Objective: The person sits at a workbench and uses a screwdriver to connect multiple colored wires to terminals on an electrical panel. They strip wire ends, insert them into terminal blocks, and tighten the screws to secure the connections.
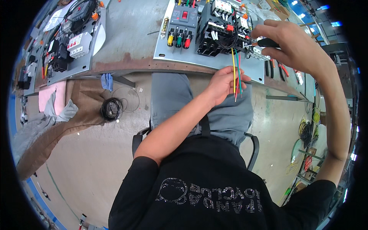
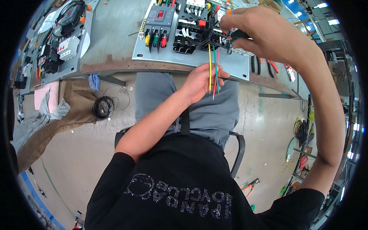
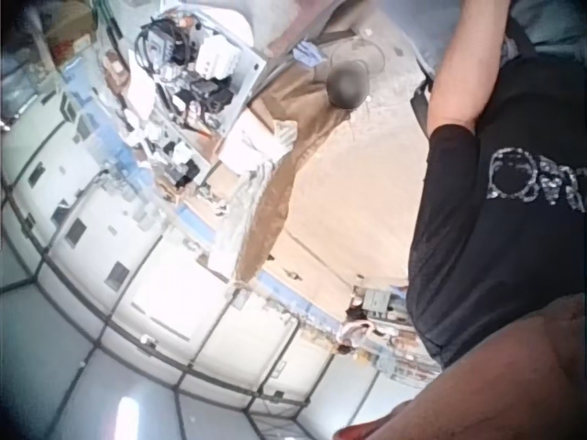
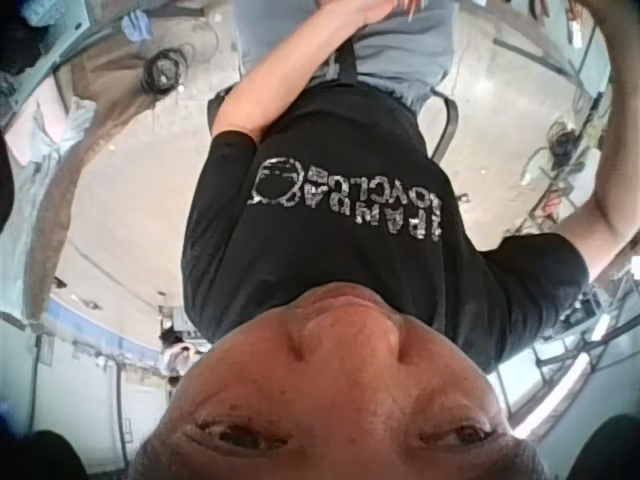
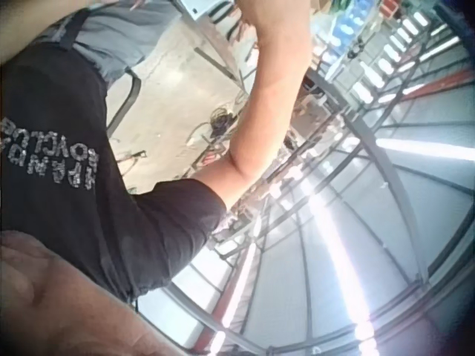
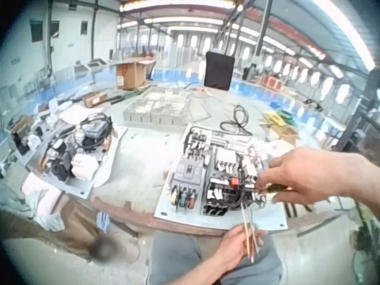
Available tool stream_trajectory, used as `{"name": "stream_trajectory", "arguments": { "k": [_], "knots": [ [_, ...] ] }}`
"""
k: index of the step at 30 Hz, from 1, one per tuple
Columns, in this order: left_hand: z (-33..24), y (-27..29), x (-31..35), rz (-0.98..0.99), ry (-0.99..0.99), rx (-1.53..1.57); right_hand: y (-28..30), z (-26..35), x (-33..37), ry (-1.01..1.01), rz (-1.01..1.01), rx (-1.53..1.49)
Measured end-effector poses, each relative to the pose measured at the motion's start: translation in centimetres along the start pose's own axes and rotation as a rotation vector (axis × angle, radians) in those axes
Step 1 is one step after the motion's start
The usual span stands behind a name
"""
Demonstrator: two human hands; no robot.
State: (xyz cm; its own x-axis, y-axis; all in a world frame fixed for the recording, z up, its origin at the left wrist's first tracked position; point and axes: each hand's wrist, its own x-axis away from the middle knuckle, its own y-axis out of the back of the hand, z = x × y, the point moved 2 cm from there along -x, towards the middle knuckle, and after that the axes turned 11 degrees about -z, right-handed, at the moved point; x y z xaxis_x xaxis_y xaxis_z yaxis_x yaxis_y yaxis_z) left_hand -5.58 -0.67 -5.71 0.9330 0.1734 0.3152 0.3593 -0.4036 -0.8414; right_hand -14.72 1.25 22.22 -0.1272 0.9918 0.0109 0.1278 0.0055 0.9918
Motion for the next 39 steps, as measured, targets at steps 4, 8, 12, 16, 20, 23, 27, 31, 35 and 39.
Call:
{"name": "stream_trajectory", "arguments": {
  "k": [4, 8, 12, 16, 20, 23, 27, 31, 35, 39],
  "knots": [
    [0.2, 0.0, 0.1, -0.008, 0.004, -0.015, 0.9, 0.0, -0.3, -0.256, 0.054, -0.037],
    [0.1, -0.2, 0.5, -0.006, 0.008, -0.02, 0.3, -1.0, 0.7, -0.117, -0.09, -0.072],
    [0.1, -0.2, 0.6, -0.004, 0.011, -0.023, -0.2, -2.3, 1.9, -0.074, -0.127, -0.182],
    [0.1, 0.0, 0.3, 0.009, -0.004, -0.011, -0.1, -2.8, 2.5, -0.206, -0.098, -0.245],
    [0.0, 0.0, 0.4, -0.03, 0.033, -0.027, -0.5, -2.8, 2.4, -0.354, -0.156, -0.104],
    [-0.2, -0.2, 0.5, -0.039, 0.038, -0.011, -0.7, -2.3, 2.4, -0.257, -0.231, -0.02],
    [-0.1, 0.1, 0.5, -0.029, 0.03, -0.009, -1.3, -1.6, 3.4, -0.087, -0.276, 0.091],
    [0.0, -0.2, 0.5, -0.015, 0.048, -0.027, -1.8, -1.5, 3.6, -0.013, -0.327, 0.022],
    [-0.3, -0.8, 0.5, -0.028, 0.077, -0.04, -2.3, -3.1, 3.8, 0.02, -0.373, -0.054],
    [-0.4, -0.6, 0.6, -0.042, 0.04, -0.034, -1.1, -3.2, 3.5, -0.066, -0.207, -0.106]
  ]
}}
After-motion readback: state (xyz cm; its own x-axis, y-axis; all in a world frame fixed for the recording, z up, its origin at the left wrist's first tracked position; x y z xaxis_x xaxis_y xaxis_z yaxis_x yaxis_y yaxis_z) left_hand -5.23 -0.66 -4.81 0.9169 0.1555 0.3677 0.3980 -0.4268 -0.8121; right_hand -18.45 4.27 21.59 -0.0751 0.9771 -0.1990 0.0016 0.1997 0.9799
